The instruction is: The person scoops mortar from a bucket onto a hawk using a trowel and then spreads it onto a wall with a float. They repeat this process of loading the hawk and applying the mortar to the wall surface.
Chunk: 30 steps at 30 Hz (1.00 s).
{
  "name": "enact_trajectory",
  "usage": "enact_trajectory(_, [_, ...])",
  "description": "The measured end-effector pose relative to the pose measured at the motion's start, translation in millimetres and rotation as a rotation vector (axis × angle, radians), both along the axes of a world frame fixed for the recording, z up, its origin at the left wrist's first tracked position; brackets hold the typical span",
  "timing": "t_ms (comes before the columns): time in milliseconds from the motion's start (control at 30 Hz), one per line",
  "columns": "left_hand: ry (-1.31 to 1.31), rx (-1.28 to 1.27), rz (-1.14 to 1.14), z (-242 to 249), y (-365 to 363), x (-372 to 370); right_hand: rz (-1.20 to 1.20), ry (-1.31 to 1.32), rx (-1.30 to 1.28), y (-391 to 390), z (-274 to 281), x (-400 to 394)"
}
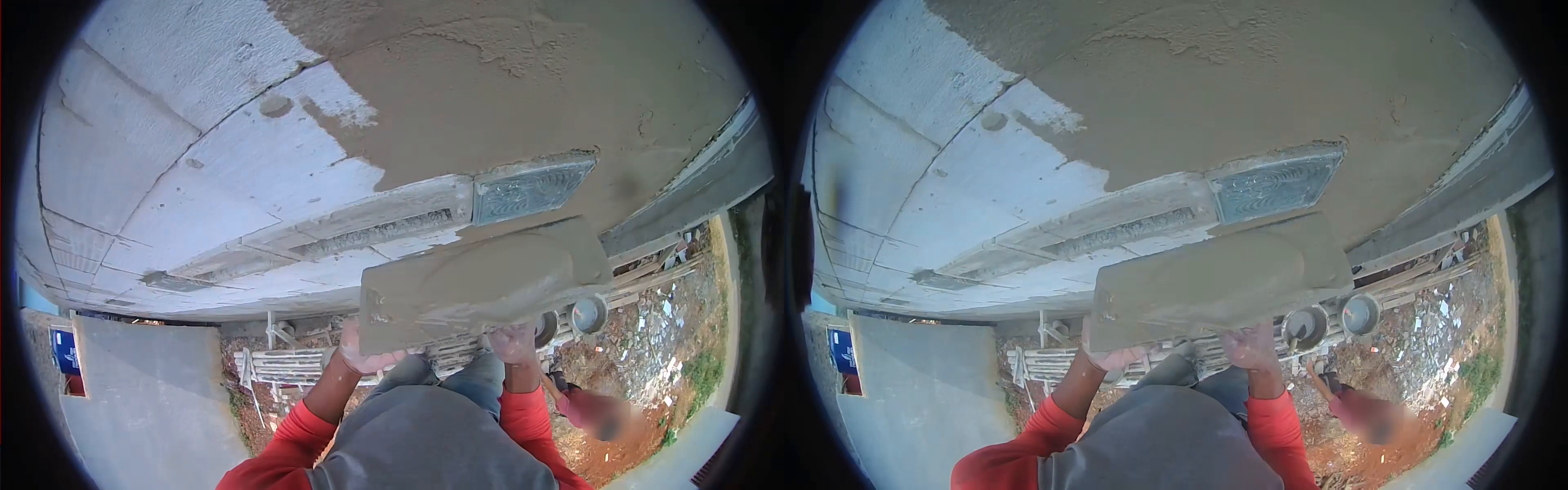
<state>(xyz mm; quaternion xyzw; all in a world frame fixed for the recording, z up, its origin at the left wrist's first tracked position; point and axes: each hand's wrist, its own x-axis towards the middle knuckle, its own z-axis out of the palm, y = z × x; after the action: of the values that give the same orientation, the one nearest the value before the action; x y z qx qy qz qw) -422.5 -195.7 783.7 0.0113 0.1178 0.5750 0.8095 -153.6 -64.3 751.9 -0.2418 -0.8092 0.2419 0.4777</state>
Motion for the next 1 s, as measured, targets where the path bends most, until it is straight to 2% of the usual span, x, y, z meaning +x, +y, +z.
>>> enact_trajectory(67, [0.188,0.125,0.245,41,-21,-16,0.099,0.156,-0.109,-8,45,-53])
enact_trajectory(133, [0.418,0.186,0.469,72,-35,-35,0.272,0.343,-0.479,-16,69,-97])
enact_trajectory(200, [0.692,0.193,0.574,78,-42,-56,0.373,0.434,-0.648,-22,67,-129])
enact_trajectory(300, [1.037,0.167,0.605,88,-31,-87,0.596,0.629,-0.866,-18,87,-171])
enact_trajectory(333, [1.140,0.153,0.590,92,-25,-95,0.544,0.627,-0.868,-17,93,-182])
enact_trajectory(400, [1.168,0.161,0.613,88,-16,-106,0.436,0.627,-0.869,-18,99,-197])
enact_trajectory(567, [1.256,0.159,0.686,90,-3,-108,0.363,0.636,-0.877,-23,118,-204])
enact_trajectory(833, [1.204,-0.003,0.684,156,31,-104,0.246,0.625,-0.968,-2,172,-222])
enact_trajectory(900, [1.195,0.045,0.700,172,35,-104,0.216,0.652,-0.997,0,187,-224])
enact_trajectory(1000, [1.172,0.157,0.759,206,41,-106,0.240,0.669,-0.903,5,233,-222])
